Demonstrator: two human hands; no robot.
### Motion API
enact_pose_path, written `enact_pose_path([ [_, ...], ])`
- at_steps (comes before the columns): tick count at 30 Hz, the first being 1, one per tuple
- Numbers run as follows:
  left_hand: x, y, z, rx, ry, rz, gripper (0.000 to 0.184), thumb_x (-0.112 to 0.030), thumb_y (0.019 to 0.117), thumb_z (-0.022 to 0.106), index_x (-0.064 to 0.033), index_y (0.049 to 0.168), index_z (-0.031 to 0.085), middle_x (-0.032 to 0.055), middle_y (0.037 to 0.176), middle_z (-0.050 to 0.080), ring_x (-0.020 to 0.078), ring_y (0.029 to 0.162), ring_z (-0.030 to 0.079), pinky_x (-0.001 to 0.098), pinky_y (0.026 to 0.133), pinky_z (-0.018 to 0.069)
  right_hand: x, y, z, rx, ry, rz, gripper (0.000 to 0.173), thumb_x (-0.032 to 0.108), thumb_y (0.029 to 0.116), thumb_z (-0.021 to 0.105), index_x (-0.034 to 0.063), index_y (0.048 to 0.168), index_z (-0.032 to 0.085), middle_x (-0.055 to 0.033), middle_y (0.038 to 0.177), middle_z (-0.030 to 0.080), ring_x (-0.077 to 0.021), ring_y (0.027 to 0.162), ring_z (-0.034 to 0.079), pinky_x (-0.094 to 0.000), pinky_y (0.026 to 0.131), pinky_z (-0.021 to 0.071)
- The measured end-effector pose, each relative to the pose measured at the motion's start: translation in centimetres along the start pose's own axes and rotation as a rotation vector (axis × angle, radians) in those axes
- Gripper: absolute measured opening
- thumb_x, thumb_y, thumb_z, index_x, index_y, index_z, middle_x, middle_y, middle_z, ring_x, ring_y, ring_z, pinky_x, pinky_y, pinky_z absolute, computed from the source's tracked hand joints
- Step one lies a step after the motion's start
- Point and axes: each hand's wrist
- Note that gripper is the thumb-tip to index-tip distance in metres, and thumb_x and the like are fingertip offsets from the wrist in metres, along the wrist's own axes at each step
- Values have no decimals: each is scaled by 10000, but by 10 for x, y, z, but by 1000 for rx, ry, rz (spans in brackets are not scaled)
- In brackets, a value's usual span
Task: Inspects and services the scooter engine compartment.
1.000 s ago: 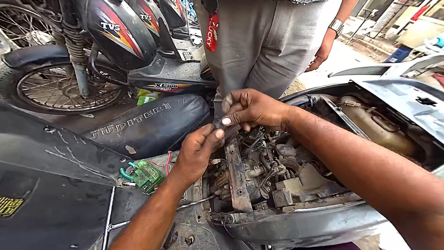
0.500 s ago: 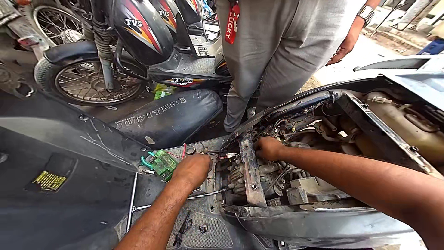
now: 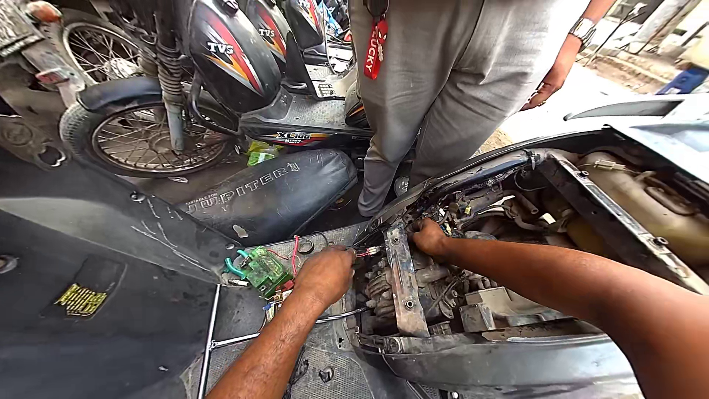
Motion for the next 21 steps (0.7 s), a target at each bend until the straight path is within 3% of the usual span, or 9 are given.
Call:
enact_pose_path([
  [4,-9,17,13,-286,-110,171,362,-339,1037,580,-219,1372,649,8,1384,640,222,1292,593,458,1083,489,-12,-6,-4,-21,103,-239,137,229,957,680,140,909,773,-42,853,738,-189,832,703,-500,795,564],
  [6,-14,28,26,-332,-114,221,366,-346,1048,558,-242,1388,646,-31,1417,627,194,1308,582,460,1085,477,-8,-11,-7,-76,54,-222,177,278,973,662,153,923,778,-39,869,739,-200,860,703,-519,813,558],
  [10,-23,54,60,-243,-123,229,369,-329,1091,445,-251,1388,650,-72,1450,610,155,1345,551,446,1111,435,-9,-13,-11,-167,70,-43,250,340,1005,608,125,978,734,-109,896,713,-284,874,694,-569,799,549],
  [12,-27,64,64,-165,-183,203,359,-263,1088,431,-202,1348,671,-33,1410,642,171,1335,563,464,1113,423,-12,-11,-15,-68,175,-41,268,314,1055,558,79,1053,686,-131,915,668,-268,811,647,-507,745,537],
  [14,-29,73,59,-119,-256,205,298,-201,1067,478,-158,1237,719,10,1326,682,203,1262,616,503,1082,452,-14,-15,-31,94,370,-61,243,278,1091,520,59,1087,627,-68,797,562,-144,579,489,-320,546,438],
  [16,-27,78,55,-134,-360,218,230,-186,1045,545,-123,1111,757,47,1183,721,231,1141,668,516,1022,498,-11,-24,-54,300,470,-59,184,244,1098,501,80,1073,582,-8,723,507,-65,495,413,-215,470,377],
  [19,-26,83,56,-147,-548,215,180,-140,1021,593,-83,1065,759,73,1127,717,238,1086,681,511,992,531,-9,-30,-89,549,273,-172,166,209,1103,483,80,1077,584,-22,779,565,-54,499,411,-214,468,359],
  [21,-27,85,63,-152,-696,155,189,-162,1011,635,-109,1151,752,54,1160,736,203,1101,693,508,1006,539,-11,-29,-106,562,19,-357,160,168,1092,502,62,1040,611,-40,815,597,-84,556,477,-250,500,398],
])
Point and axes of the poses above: each hand's wrist, its own y-axis towards the middle knuckle, its own z-axis out of the palm, x = y × z
